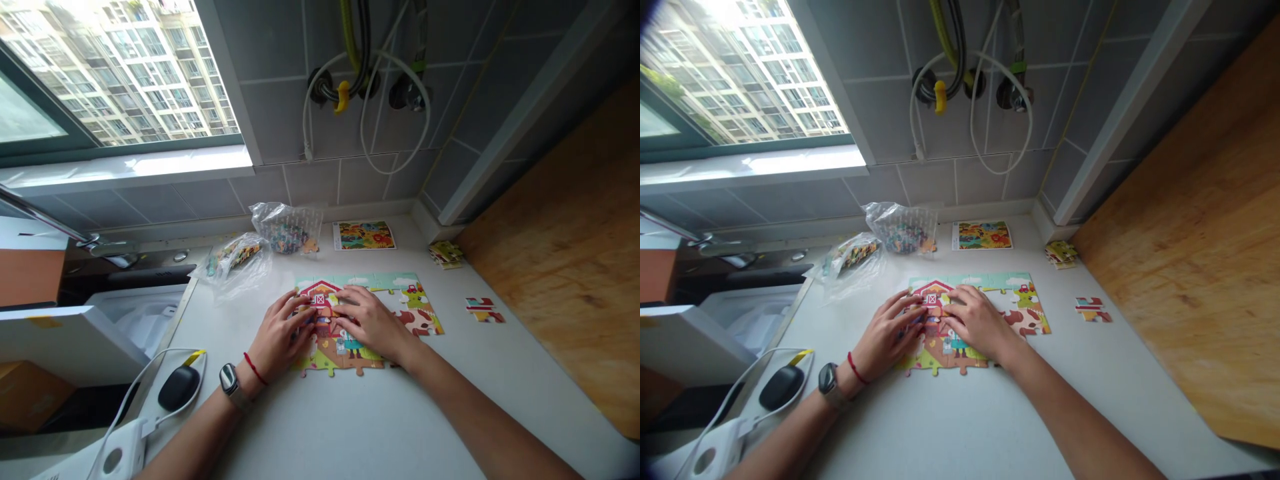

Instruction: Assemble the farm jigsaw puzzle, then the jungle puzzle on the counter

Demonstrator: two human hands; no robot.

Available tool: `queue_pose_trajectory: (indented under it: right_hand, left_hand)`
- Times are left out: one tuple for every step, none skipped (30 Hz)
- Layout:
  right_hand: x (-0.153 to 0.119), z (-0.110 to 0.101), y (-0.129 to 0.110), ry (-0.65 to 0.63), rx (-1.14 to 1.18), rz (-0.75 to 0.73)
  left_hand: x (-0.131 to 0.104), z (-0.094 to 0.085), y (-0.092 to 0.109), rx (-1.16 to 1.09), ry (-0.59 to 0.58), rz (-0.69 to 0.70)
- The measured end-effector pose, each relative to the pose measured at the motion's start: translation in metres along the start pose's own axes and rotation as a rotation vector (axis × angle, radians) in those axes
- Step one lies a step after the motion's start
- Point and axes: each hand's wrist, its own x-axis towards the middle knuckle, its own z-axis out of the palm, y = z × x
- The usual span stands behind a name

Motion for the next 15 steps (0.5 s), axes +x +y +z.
queue_pose_trajectory:
  right_hand:
    - [0.001,-0.001,-0.001,0.002,0.016,0.003]
    - [0.001,-0.002,-0.002,0.004,0.032,0.008]
    - [0.001,-0.003,-0.003,0.005,0.045,0.015]
    - [0.001,-0.003,-0.003,0.006,0.055,0.023]
    - [0.001,-0.004,-0.003,0.008,0.063,0.031]
    - [0.001,-0.004,-0.003,0.007,0.073,0.04]
    - [0.001,-0.004,-0.002,0.006,0.087,0.051]
    - [0.0,-0.004,-0.001,0.005,0.106,0.063]
    - [0.0,-0.005,0.0,0.005,0.129,0.077]
    - [-0.001,-0.006,0.002,0.004,0.152,0.091]
    - [-0.001,-0.008,0.004,0.001,0.17,0.102]
    - [-0.002,-0.01,0.006,-0.004,0.179,0.11]
    - [-0.003,-0.013,0.008,-0.009,0.176,0.115]
    - [-0.003,-0.016,0.01,-0.014,0.163,0.119]
    - [-0.004,-0.02,0.013,-0.016,0.143,0.124]
  left_hand:
    - [0.0,0.0,0.0,-0.007,-0.003,0.006]
    - [0.0,0.0,0.001,-0.014,-0.003,0.015]
    - [0.0,0.0,0.001,-0.019,-0.003,0.026]
    - [0.0,0.0,0.001,-0.023,-0.003,0.037]
    - [0.0,0.0,0.002,-0.027,-0.003,0.046]
    - [0.0,0.0,0.002,-0.033,-0.006,0.054]
    - [0.0,0.0,0.003,-0.043,-0.01,0.062]
    - [0.001,0.0,0.004,-0.057,-0.015,0.07]
    - [0.001,-0.001,0.005,-0.074,-0.02,0.079]
    - [0.001,-0.001,0.006,-0.09,-0.023,0.089]
    - [0.002,-0.002,0.007,-0.101,-0.026,0.099]
    - [0.002,-0.002,0.008,-0.107,-0.028,0.105]
    - [0.002,-0.002,0.009,-0.105,-0.031,0.107]
    - [0.001,-0.002,0.01,-0.098,-0.035,0.107]
    - [0.001,-0.002,0.01,-0.091,-0.04,0.107]
